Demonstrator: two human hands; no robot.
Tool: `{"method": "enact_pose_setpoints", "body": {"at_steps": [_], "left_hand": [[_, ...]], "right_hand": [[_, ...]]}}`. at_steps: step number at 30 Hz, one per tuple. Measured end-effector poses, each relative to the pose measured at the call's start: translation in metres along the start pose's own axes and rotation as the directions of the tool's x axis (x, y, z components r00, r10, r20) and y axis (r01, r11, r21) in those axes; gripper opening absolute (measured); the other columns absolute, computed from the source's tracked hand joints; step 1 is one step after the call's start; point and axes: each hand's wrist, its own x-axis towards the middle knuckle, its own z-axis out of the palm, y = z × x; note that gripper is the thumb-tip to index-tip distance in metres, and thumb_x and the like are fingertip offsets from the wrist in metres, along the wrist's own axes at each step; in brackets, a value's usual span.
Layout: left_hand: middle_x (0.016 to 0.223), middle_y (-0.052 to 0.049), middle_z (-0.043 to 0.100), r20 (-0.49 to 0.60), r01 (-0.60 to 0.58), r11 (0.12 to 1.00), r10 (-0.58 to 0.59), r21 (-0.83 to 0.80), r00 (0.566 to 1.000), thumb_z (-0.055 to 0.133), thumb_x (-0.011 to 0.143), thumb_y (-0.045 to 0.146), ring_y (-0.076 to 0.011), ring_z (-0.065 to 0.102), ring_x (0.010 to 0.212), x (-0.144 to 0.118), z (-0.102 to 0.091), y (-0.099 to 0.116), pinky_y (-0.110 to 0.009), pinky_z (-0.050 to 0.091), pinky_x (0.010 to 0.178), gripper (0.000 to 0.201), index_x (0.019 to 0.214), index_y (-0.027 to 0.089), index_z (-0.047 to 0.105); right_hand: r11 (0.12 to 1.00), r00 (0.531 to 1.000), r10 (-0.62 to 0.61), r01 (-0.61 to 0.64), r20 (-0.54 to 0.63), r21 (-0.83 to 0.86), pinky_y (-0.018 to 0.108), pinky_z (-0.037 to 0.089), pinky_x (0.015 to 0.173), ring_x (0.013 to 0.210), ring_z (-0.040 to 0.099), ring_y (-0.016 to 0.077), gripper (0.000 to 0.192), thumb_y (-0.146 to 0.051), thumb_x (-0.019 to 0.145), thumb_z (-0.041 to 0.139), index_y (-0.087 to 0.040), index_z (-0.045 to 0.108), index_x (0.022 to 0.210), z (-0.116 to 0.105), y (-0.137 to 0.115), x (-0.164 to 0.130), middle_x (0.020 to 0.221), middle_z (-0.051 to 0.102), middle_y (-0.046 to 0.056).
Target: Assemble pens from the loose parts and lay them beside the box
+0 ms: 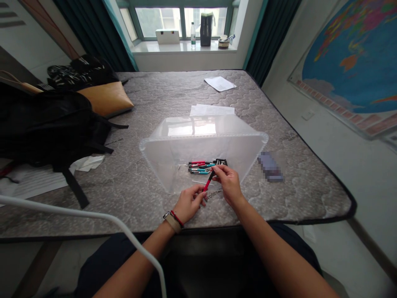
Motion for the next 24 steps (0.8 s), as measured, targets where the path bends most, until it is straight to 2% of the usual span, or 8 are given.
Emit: {"method": "enact_pose_setpoints", "body": {"at_steps": [3, 9, 13, 19, 24], "left_hand": [[0.082, -0.006, 0.070, -0.013, 0.042, 0.997, -0.043, -0.062, 0.999, 0.056, 0.088, 0.040, -0.0155, 0.069, 0.064, 0.000, 0.001, 0.000, -0.021, 0.050, 0.052, 0.032, 0.108, 0.016, 0.064], [0.089, -0.008, 0.070, -0.058, 0.088, 0.979, -0.100, -0.182, 0.993, 0.060, 0.085, 0.042, -0.0142, 0.067, 0.062, 0.000, -0.003, -0.006, -0.020, 0.049, 0.049, 0.037, 0.110, 0.015, 0.063], [0.090, -0.006, 0.071, -0.073, 0.065, 0.990, -0.074, -0.125, 0.995, 0.061, 0.085, 0.040, -0.0136, 0.067, 0.063, 0.000, -0.002, -0.009, -0.020, 0.049, 0.051, 0.036, 0.111, 0.017, 0.065], [0.090, -0.006, 0.072, -0.069, 0.032, 0.996, -0.038, -0.083, 0.997, 0.062, 0.084, 0.040, -0.0133, 0.067, 0.062, -0.001, 0.000, -0.011, -0.022, 0.050, 0.057, 0.034, 0.110, 0.018, 0.067], [0.084, -0.007, 0.073, -0.029, 0.078, 0.994, -0.080, -0.080, 0.996, 0.062, 0.083, 0.040, -0.0140, 0.066, 0.061, 0.000, 0.001, -0.008, -0.021, 0.047, 0.051, 0.035, 0.107, 0.015, 0.067]], "right_hand": [[1.000, 1.000, 0.009, -0.009, 0.006, 0.023, 0.023, 0.053, 0.063, 0.079, 0.064, 0.0160, 0.030, -0.047, 0.076, 0.071, -0.019, 0.071, 0.087, 0.000, -0.002, 0.000, 0.086, 0.070, 0.003], [0.999, 0.992, 0.042, -0.042, 0.119, -0.006, 0.026, 0.055, 0.064, 0.078, 0.065, 0.0164, 0.035, -0.050, 0.075, 0.071, -0.019, 0.073, 0.090, 0.004, -0.001, -0.002, 0.090, 0.070, 0.004], [0.998, 0.994, 0.064, -0.063, 0.089, -0.009, 0.026, 0.054, 0.064, 0.078, 0.065, 0.0167, 0.037, -0.049, 0.073, 0.074, -0.020, 0.072, 0.096, 0.006, 0.001, -0.003, 0.092, 0.071, 0.004], [0.995, 0.995, 0.085, -0.087, 0.051, 0.039, 0.025, 0.052, 0.065, 0.082, 0.063, 0.0168, 0.030, -0.045, 0.071, 0.076, -0.020, 0.073, 0.087, 0.006, -0.002, -0.004, 0.091, 0.070, 0.004], [0.992, 0.996, 0.078, -0.082, 0.038, 0.095, 0.024, 0.051, 0.066, 0.082, 0.062, 0.0157, 0.025, -0.042, 0.072, 0.076, -0.021, 0.072, 0.085, 0.002, -0.001, -0.001, 0.089, 0.070, 0.003]]}}
